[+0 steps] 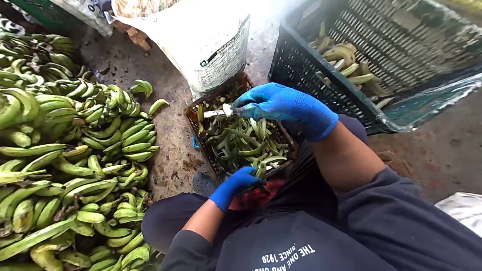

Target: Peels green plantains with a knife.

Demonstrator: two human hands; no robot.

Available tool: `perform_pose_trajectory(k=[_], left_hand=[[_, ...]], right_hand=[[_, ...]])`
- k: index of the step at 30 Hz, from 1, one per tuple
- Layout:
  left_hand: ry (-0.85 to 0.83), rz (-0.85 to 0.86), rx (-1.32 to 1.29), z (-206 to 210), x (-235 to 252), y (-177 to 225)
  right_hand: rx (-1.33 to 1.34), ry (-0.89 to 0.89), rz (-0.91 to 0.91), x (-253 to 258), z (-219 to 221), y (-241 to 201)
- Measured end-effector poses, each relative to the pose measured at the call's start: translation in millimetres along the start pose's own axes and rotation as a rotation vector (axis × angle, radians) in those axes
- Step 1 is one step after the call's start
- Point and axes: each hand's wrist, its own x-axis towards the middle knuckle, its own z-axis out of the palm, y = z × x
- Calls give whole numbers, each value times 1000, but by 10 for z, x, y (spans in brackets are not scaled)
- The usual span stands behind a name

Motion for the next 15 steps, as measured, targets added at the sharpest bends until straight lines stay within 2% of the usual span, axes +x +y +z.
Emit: perform_pose_trajectory(k=[2,4,7,10,12,15], left_hand=[[103,10,83,-6,74,40],[234,10,35,-236,7,132],[357,-4,14,-639,-120,129],[422,-22,129,-837,-212,117],[454,36,-6,-861,-418,267],[460,291,-470,-908,-638,389]], right_hand=[[-12,-10,-26,10,3,-9],[0,-21,-26,32,7,10],[71,-40,60,141,75,109],[100,-16,155,202,100,114],[264,-20,157,177,82,94],[422,0,134,134,51,102]])
